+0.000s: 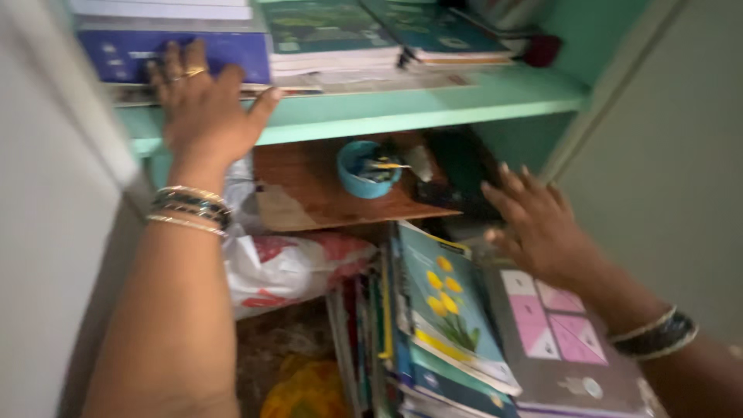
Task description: The person organizes books and notebooks on a shelf by picking them up from a pile and placing them into sorted stacks on the shelf by hand.
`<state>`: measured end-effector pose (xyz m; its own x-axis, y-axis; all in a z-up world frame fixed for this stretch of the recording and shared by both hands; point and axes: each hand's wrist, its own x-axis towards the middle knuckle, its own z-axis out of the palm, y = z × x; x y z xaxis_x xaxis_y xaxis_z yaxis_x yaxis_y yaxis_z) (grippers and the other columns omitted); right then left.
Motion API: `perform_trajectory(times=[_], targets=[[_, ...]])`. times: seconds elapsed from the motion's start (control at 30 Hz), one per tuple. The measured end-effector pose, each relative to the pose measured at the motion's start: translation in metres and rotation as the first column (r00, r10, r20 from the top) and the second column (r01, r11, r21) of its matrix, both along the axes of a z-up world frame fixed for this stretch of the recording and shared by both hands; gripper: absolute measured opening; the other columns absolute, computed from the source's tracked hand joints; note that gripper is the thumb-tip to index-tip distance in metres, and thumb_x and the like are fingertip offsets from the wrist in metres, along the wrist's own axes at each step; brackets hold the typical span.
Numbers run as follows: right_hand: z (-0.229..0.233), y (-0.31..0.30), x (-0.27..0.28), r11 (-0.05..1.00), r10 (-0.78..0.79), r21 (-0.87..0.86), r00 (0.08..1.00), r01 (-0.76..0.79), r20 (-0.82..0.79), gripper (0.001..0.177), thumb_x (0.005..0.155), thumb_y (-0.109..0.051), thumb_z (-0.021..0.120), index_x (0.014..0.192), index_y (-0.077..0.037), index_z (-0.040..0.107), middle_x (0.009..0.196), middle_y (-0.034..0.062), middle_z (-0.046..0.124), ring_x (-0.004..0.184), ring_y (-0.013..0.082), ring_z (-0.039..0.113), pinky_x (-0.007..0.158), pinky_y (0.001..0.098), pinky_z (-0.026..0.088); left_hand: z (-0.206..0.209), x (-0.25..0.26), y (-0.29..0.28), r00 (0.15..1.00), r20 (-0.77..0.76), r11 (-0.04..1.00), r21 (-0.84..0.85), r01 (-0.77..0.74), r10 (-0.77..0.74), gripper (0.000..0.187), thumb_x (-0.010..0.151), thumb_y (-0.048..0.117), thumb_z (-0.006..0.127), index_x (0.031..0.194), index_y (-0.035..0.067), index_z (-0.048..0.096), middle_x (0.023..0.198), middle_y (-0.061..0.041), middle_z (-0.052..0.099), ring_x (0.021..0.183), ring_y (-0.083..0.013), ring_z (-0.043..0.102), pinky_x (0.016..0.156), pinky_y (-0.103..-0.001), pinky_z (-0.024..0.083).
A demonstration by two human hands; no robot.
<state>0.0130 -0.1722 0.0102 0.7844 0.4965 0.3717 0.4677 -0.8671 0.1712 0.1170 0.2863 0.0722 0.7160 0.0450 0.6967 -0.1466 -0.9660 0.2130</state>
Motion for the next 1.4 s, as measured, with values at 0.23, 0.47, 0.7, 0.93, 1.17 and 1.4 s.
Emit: perform_trajectory(times=[0.23, 0.47, 0.7, 0.93, 1.17, 1.4], targets=[[-0.154, -0.125, -0.056, 0.891, -0.437, 0.038, 0.877, 0.452, -0.199, 0.069, 0.097, -0.051, 0.045, 0.156, -0.017, 0.035, 0.164, 0.0194, 0.022, 0.150, 0.0410, 0.021, 0.117, 0.0636, 0.018, -0.049, -0.038, -0.076, 0.973, 0.106, 0.978, -0.030, 0.208, -0.204, 0.059, 0.094, 0.061, 0.071, 0.127, 0.012, 0.070, 0.154, -0.032, 0.039, 0.145, -0.0558, 0.021, 0.115, -0.069, 0.009], [-0.212, -0.102, -0.089, 0.775, -0.601, 0.053, 0.760, 0.630, -0.248, 0.074, 0.094, -0.067, 0.041, 0.155, -0.025, 0.038, 0.164, 0.0114, 0.027, 0.151, 0.0369, 0.022, 0.116, 0.0678, 0.016, -0.115, -0.089, -0.271, 0.747, -0.320, 0.812, -0.181, 0.555, -0.582, 0.058, 0.079, 0.052, 0.077, 0.123, 0.016, 0.070, 0.125, -0.021, 0.065, 0.117, -0.0402, 0.063, 0.099, -0.050, 0.052], [-0.182, -0.084, -0.103, 0.715, -0.631, 0.105, 0.703, 0.692, -0.328, 0.081, 0.091, -0.075, 0.042, 0.154, -0.025, 0.038, 0.167, 0.0116, 0.023, 0.153, 0.0377, 0.018, 0.113, 0.0742, 0.012, -0.190, -0.101, -0.411, 0.370, -0.730, 0.755, -0.299, 0.583, -0.575, 0.084, 0.092, 0.051, 0.067, 0.151, -0.001, 0.038, 0.133, -0.031, 0.060, 0.125, -0.0446, 0.059, 0.106, -0.046, 0.049], [-0.173, -0.078, -0.108, 0.684, -0.646, 0.144, 0.685, 0.715, -0.336, 0.080, 0.087, -0.077, 0.044, 0.153, -0.031, 0.041, 0.165, 0.0112, 0.026, 0.153, 0.0374, 0.021, 0.112, 0.0761, 0.014, -0.242, -0.088, -0.417, 0.445, -0.638, 0.764, -0.612, 0.204, -0.629, 0.071, 0.084, 0.035, 0.077, 0.140, 0.002, 0.050, 0.138, -0.021, 0.063, 0.128, -0.0354, 0.061, 0.106, -0.042, 0.050], [-0.177, -0.078, -0.105, 0.678, -0.657, 0.153, 0.686, 0.719, -0.312, 0.079, 0.087, -0.076, 0.045, 0.151, -0.031, 0.042, 0.164, 0.0123, 0.028, 0.151, 0.0385, 0.022, 0.110, 0.0767, 0.015, -0.247, -0.080, -0.413, 0.489, -0.460, 0.493, -0.867, -0.069, -0.741, 0.075, 0.085, 0.029, 0.078, 0.147, 0.003, 0.044, 0.146, -0.021, 0.054, 0.134, -0.0322, 0.056, 0.108, -0.040, 0.047], [-0.177, -0.081, -0.106, 0.659, -0.663, 0.168, 0.672, 0.733, -0.330, 0.077, 0.090, -0.074, 0.041, 0.153, -0.029, 0.039, 0.163, 0.0151, 0.026, 0.150, 0.0424, 0.021, 0.109, 0.0782, 0.013, -0.254, -0.077, -0.414, 0.512, -0.137, 0.106, -0.990, -0.088, -0.848, 0.070, 0.083, 0.023, 0.077, 0.143, 0.001, 0.048, 0.132, -0.019, 0.068, 0.118, -0.0280, 0.066, 0.098, -0.043, 0.053]])
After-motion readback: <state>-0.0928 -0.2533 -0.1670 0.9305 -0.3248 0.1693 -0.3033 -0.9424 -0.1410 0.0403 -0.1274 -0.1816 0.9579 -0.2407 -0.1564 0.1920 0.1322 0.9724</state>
